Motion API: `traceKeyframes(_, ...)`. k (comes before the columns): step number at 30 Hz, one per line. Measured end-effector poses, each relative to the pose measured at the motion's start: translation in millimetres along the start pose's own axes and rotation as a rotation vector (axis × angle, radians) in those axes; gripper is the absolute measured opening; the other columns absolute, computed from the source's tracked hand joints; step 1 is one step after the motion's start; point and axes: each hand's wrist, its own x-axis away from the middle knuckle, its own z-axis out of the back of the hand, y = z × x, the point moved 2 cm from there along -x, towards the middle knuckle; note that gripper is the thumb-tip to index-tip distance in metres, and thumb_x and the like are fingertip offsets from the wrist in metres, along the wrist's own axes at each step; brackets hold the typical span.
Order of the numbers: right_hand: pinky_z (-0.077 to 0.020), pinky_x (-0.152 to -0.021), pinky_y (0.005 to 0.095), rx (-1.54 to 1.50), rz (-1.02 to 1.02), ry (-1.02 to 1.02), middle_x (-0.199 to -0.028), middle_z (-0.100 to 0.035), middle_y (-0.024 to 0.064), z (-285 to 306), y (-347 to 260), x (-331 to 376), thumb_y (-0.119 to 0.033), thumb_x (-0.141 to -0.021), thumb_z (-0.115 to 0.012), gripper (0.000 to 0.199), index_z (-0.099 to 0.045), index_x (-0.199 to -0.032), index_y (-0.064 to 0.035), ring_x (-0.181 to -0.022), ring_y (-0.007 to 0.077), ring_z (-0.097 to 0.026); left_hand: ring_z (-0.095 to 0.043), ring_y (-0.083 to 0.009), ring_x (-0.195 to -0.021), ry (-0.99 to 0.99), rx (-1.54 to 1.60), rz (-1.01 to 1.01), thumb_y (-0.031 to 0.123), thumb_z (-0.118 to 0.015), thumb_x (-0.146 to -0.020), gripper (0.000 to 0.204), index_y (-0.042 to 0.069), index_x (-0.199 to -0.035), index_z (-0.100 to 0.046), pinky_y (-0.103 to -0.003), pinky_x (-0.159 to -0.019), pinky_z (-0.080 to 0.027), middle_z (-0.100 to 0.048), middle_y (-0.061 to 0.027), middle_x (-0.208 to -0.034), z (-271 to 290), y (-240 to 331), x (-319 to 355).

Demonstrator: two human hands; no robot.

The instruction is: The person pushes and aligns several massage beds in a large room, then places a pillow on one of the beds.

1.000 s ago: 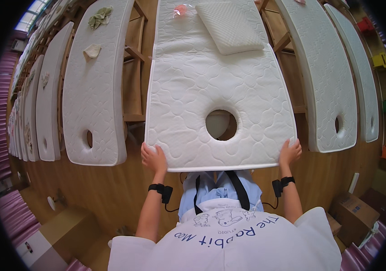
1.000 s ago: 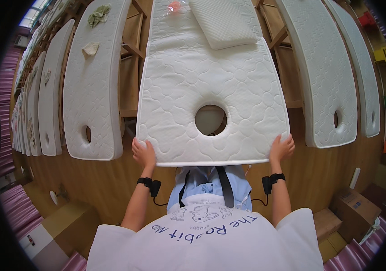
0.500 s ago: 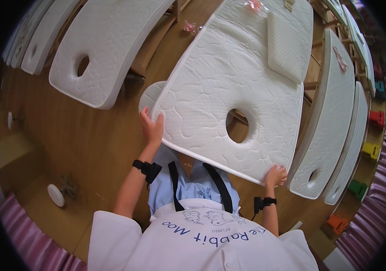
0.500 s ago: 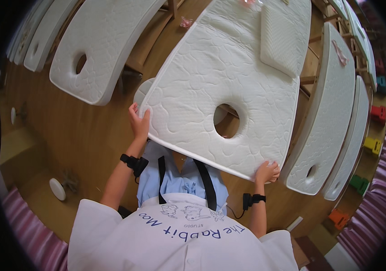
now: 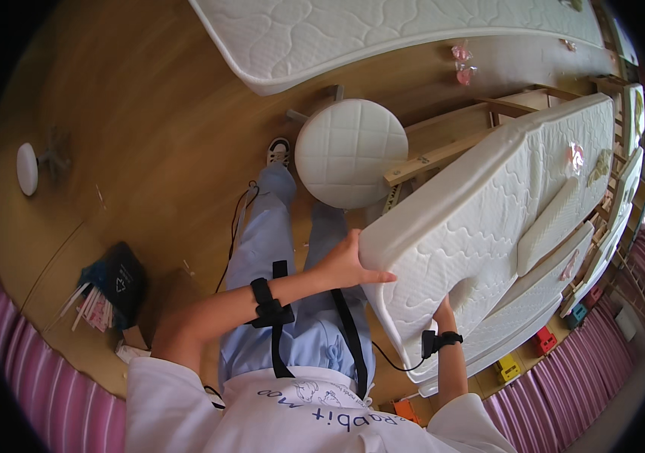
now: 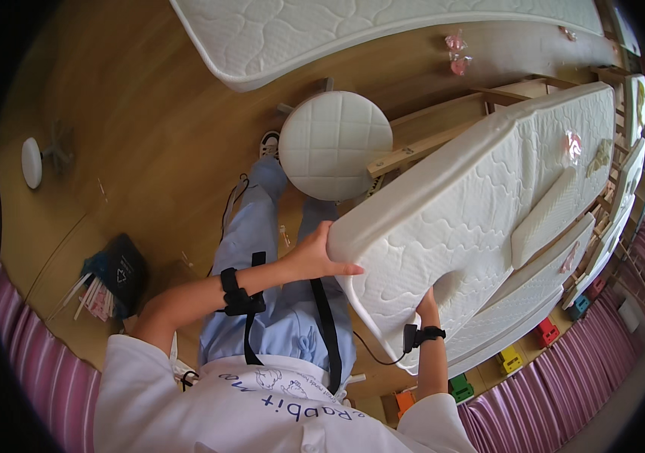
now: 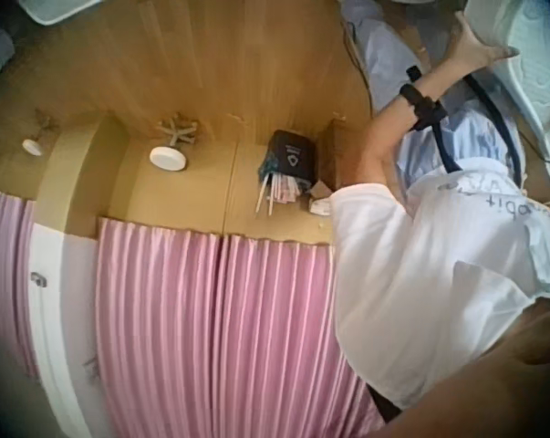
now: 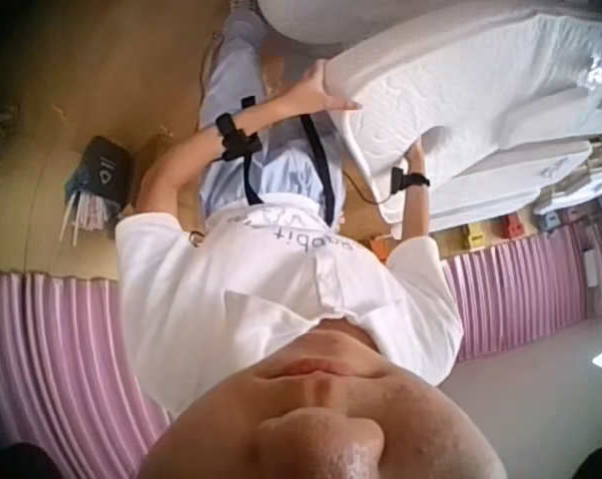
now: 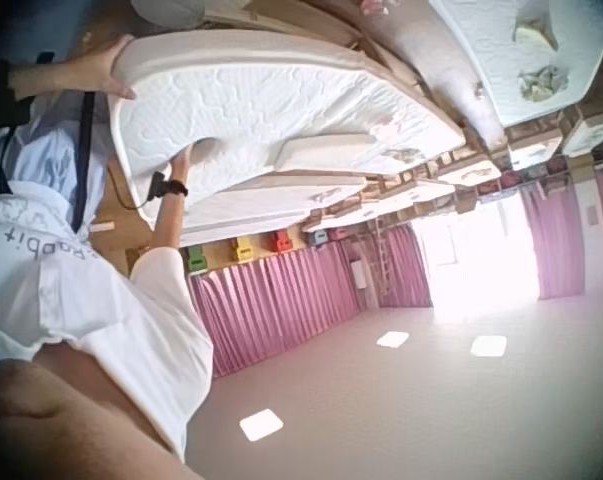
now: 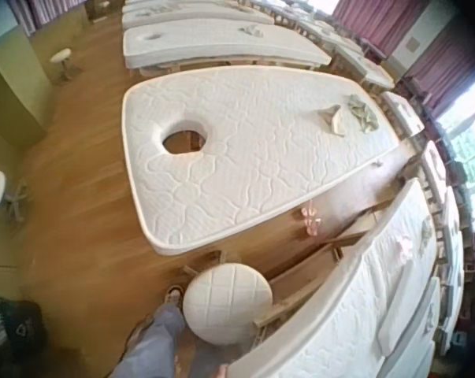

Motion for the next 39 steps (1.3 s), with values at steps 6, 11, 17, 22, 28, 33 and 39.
traceKeyframes(6, -0.043, -0.091, 0.0348, 0.046, -0.027, 0.035, -0.118, -0.054, 0.0102, 5.2, 9.8, 7.3, -0.034, -0.091, -0.035, 0.047, -0.045, -0.125, -0.0031, -0.106, 0.0256, -0.053, -0.058, -0.0361, -0.086, -0.163, -0.148, 0.033, 0.058, -0.076, -0.054, 0.094, -0.01, -0.106, -0.036, -0.036, -0.074, -0.046, -0.052, -0.0244, -0.096, 8.6, 9.4, -5.0)
traceKeyframes(11, -0.0426, -0.091, 0.035, 0.039, -0.025, 0.08, -0.118, -0.054, 0.01, 10.1, 17.8, 19.7, -0.034, -0.091, -0.035, 0.047, -0.045, -0.125, -0.0029, -0.106, 0.0257, -0.053, -0.058, -0.0344, -0.084, -0.117, -0.161, 0.103, 0.055, -0.076, -0.054, 0.089, -0.009, -0.103, -0.037, -0.037, -0.071, -0.046, -0.051, -0.023, -0.092, 5.0, 17.9, -3.5)
traceKeyframes(17, -0.0422, -0.092, 0.0351, 0.028, -0.019, 0.09, -0.118, -0.054, 0.0099, 12.0, 22.1, 22.7, -0.035, -0.091, -0.035, 0.048, -0.045, -0.125, -0.0027, -0.107, 0.0258, -0.053, -0.058, -0.0326, -0.084, -0.134, -0.202, 0.209, 0.047, -0.076, -0.057, 0.082, -0.007, -0.102, -0.035, -0.037, -0.069, -0.047, -0.05, -0.023, -0.093, 1.8, 23.9, -2.3)
traceKeyframes(22, -0.0418, -0.092, 0.0353, 0.014, -0.016, 0.067, -0.118, -0.054, 0.0097, 14.6, 27.2, 17.5, -0.035, -0.091, -0.034, 0.048, -0.045, -0.124, -0.0026, -0.107, 0.0259, -0.053, -0.057, -0.036, -0.084, -0.082, -0.25, 0.224, 0.045, -0.074, -0.056, 0.077, -0.007, -0.097, -0.034, -0.04, -0.068, -0.048, -0.049, -0.0247, -0.097, -1.6, 26.2, -1.2)
traceKeyframes(28, -0.0413, -0.093, 0.0354, 0.052, 0.021, 0.03, -0.118, -0.054, 0.0095, 17.1, 24.5, 9.8, -0.036, -0.091, -0.034, 0.049, -0.045, -0.124, -0.0024, -0.108, 0.0259, -0.052, -0.057, -0.0356, -0.084, -0.08, -0.228, 0.239, 0.044, -0.074, -0.057, 0.077, -0.007, -0.098, -0.035, -0.039, -0.071, -0.048, -0.05, -0.025, -0.096, -3.9, 25.6, -2.7)
traceKeyframes(33, -0.0389, -0.094, 0.0342, 0.225, 0.129, 0.029, -0.119, -0.054, 0.0086, 20.2, 22.2, 9.8, -0.035, -0.091, -0.034, 0.049, -0.044, -0.125, -0.0019, -0.107, 0.0246, -0.051, -0.055, -0.0252, -0.088, 0.091, 0.0, 0.133, 0.047, -0.076, -0.059, 0.078, -0.006, -0.1, -0.036, -0.032, -0.076, -0.045, -0.051, -0.019, -0.096, -14.5, 16.3, -5.2)
traceKeyframes(39, -0.0362, -0.094, 0.0327, 0.988, 0.189, -0.137, -0.119, -0.054, 0.0079, 17.9, 24.1, 22.3, -0.035, -0.093, -0.031, 0.048, -0.048, -0.123, -0.0017, -0.108, 0.024, -0.049, -0.051, -0.0206, -0.096, 0.169, 0.261, 0.3, 0.039, -0.078, -0.061, 0.078, -0.004, -0.111, -0.036, -0.031, -0.085, -0.042, -0.049, -0.0142, -0.106, -22.9, 14.1, 4.7)
